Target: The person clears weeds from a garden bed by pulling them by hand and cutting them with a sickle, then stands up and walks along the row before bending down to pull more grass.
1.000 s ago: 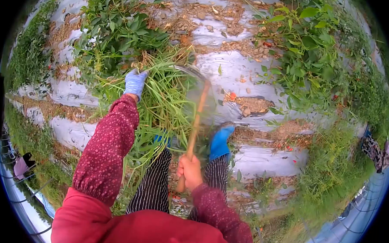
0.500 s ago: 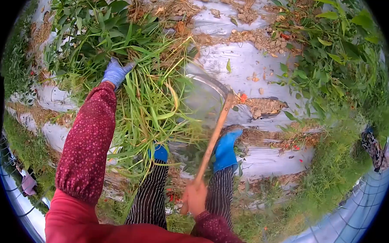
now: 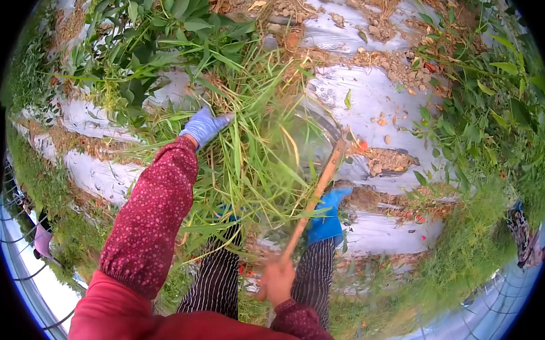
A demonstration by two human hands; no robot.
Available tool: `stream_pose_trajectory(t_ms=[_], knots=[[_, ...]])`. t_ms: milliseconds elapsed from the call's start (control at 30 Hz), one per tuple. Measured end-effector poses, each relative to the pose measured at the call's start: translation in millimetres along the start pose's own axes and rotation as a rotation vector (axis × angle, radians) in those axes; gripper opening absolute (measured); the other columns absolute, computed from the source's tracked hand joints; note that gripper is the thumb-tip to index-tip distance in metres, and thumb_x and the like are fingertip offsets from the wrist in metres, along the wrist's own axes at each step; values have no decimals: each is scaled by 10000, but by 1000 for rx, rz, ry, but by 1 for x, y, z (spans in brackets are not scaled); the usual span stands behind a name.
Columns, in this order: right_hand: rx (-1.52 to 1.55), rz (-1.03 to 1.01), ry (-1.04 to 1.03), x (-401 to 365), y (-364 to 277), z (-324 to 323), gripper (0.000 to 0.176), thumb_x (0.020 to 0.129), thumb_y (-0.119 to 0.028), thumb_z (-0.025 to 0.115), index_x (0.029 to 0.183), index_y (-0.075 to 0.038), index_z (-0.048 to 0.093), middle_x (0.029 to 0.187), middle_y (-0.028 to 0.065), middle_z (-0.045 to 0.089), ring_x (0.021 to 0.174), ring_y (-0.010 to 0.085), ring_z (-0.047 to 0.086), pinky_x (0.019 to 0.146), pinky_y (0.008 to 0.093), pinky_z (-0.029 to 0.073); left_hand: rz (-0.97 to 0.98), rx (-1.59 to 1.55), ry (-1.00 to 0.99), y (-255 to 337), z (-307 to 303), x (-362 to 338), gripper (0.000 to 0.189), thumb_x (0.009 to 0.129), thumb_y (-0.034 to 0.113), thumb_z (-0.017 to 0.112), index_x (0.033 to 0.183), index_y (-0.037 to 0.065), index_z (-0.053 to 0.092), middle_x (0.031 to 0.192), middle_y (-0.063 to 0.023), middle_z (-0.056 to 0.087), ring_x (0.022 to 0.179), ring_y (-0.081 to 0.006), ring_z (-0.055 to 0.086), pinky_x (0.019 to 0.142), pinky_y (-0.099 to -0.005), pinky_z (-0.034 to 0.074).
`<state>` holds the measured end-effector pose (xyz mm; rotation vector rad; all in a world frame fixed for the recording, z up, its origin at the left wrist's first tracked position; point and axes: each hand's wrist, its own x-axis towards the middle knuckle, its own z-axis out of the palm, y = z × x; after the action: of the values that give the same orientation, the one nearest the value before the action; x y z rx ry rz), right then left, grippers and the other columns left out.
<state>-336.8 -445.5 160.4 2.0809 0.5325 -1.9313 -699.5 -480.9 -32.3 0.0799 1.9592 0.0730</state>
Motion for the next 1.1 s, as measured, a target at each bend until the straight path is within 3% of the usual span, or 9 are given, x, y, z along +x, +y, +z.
stream_pose_trajectory(t_ms=[67, 267, 433, 500, 600, 633, 733, 833, 1100], knots=[[0, 3, 14, -5, 2, -11, 77, 882, -52, 465, 922, -91, 412, 605, 6, 393, 433, 110, 369, 408, 281, 364, 65, 49, 17, 13, 16, -18, 1076, 678, 756, 557, 1229, -157, 409, 1152, -326, 531, 1089, -380, 544, 921, -409, 433], [27, -15, 107, -7, 3, -47, 72, 861, -68, 462, 897, -110, 416, 598, -8, 375, 432, 106, 363, 397, 272, 361, 143, 39, -38, 63, 73, -39, 905, 668, 586, 689, 1215, -93, 445, 1097, -279, 581, 1017, -372, 582, 871, -403, 467], [75, 3, 53, -9, -14, -45, 67, 866, -103, 487, 890, -122, 428, 609, -20, 366, 441, 93, 346, 393, 262, 340, 164, 97, -2, 44, 60, -28, 847, 680, 521, 714, 1226, -67, 442, 1090, -262, 589, 1013, -363, 585, 872, -408, 470], [93, 13, 74, -9, -13, -42, 59, 866, -87, 468, 895, -120, 429, 605, -27, 349, 432, 89, 325, 383, 259, 318, 276, 106, 2, 34, 63, -24, 841, 677, 544, 707, 1228, -39, 454, 1125, -228, 586, 1022, -345, 587, 888, -397, 466], [123, 10, 46, -7, -8, -43, 88, 862, -71, 469, 917, -99, 407, 596, -11, 385, 418, 94, 363, 365, 240, 329, 210, 641, -154, 73, 46, -27, 838, 650, 631, 681, 1217, 37, 511, 1178, -152, 576, 1080, -294, 563, 919, -412, 443], [124, 17, 36, -7, -10, -43, 92, 855, -68, 465, 917, -99, 406, 588, -14, 375, 413, 91, 357, 363, 238, 324, 218, 718, -84, 78, 49, -25, 830, 634, 654, 679, 1196, 60, 539, 1201, -156, 562, 1150, -294, 514, 963, -448, 399], [157, 33, 66, -4, -7, -55, 90, 842, -65, 464, 907, -93, 408, 587, -14, 373, 410, 93, 354, 359, 244, 323, 314, 732, -66, 76, 56, -16, 883, 627, 644, 689, 1242, 42, 491, 1264, -179, 515, 1222, -324, 445, 1010, -464, 349], [90, -22, -14, -3, -6, -54, 43, 894, -135, 465, 913, -119, 430, 588, -31, 332, 419, 87, 318, 374, 264, 318, 309, 493, -40, 62, 61, -19, 1028, 615, 589, 726, 1354, 2, 321, 1333, -233, 430, 1267, -368, 384, 1034, -441, 335], [81, 1, 5, -4, -7, -56, 67, 896, -154, 462, 927, -118, 415, 619, -20, 342, 438, 92, 331, 385, 267, 334, 104, 275, -126, 66, 68, -36, 1090, 604, 540, 767, 1384, -7, 237, 1363, -243, 392, 1213, -324, 464, 1008, -406, 374]])
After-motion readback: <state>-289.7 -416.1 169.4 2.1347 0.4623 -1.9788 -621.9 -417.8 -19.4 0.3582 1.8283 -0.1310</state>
